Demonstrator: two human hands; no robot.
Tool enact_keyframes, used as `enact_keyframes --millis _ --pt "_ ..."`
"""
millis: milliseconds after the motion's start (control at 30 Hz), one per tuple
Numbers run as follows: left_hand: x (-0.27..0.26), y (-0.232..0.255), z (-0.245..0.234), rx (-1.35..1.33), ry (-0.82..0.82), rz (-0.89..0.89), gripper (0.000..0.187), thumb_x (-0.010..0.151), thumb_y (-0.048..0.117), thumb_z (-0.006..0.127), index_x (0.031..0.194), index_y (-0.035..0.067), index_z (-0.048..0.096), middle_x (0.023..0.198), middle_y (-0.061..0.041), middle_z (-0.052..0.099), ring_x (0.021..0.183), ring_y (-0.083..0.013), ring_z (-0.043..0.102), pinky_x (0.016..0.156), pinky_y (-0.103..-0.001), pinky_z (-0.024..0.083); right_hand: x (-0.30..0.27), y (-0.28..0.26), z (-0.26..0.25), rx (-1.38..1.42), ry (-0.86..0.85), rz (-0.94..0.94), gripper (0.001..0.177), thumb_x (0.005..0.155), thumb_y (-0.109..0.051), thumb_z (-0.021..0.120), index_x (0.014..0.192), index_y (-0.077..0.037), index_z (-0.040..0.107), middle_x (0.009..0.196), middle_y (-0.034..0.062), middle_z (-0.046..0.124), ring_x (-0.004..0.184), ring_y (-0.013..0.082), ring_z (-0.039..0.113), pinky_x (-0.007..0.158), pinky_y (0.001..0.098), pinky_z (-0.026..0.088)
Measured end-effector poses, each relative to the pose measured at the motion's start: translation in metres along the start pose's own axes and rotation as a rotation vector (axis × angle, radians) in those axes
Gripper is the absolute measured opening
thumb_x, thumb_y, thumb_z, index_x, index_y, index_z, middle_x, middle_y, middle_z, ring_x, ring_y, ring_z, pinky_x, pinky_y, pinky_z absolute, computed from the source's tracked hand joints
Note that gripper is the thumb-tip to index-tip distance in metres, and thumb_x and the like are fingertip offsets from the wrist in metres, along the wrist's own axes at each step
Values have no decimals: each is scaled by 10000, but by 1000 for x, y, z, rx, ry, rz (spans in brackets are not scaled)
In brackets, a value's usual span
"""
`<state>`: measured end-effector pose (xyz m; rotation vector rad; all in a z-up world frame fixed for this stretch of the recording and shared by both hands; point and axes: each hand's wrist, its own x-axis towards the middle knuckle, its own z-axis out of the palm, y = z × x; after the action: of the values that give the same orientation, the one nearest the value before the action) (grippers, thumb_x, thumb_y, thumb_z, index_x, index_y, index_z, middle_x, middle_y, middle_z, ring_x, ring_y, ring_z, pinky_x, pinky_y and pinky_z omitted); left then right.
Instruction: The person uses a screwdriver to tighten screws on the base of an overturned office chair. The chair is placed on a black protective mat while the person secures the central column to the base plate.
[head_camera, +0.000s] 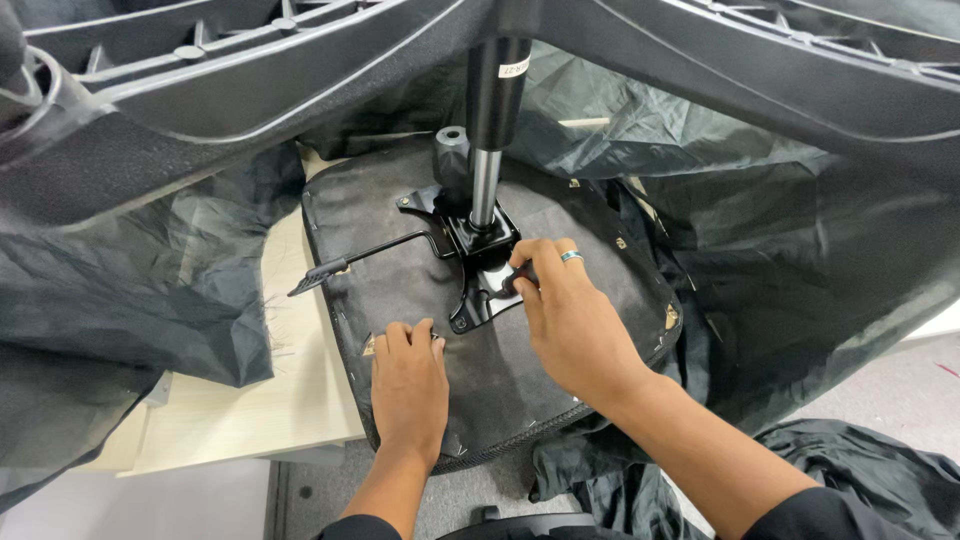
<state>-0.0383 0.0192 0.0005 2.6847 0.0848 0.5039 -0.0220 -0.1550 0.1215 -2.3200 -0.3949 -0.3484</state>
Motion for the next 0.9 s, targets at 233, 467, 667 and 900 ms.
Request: enact_keyframes --millis 233,467,667,900 --pt "0 0 5 162 24 73 147 988 193 576 1059 65 578 1052 -112 549 995 -274 562 913 -381 482 -2 -10 2 -17 -4 22 212 983 -121 576 1176 -90 494 1118 157 569 801 428 652 637 503 515" --pt "5 -5 10 271 -25 85 145 989 182 560 1063 58 556 1044 -128 541 985 -277 554 905 -377 478 -4 1 4 -3 48 -7 222 979 -110 584 1178 -71 494 1115 166 566 818 396 677 657 481 528" --pt "12 -11 10 252 -167 64 314 845 67 666 1129 47 532 1114 -148 526 1048 -301 537 923 -384 469 2 32 8 97 204 139 276 999 -147 622 1230 -56 501 982 165 631 793 291 687 699 423 536" --pt "14 -23 18 33 -166 44 524 737 -23 705 1226 35 527 1170 -182 518 1125 -369 516 991 -452 436 11 77 14 628 348 708 321 967 -293 634 1136 -39 533 886 18 614 778 118 643 568 301 563"
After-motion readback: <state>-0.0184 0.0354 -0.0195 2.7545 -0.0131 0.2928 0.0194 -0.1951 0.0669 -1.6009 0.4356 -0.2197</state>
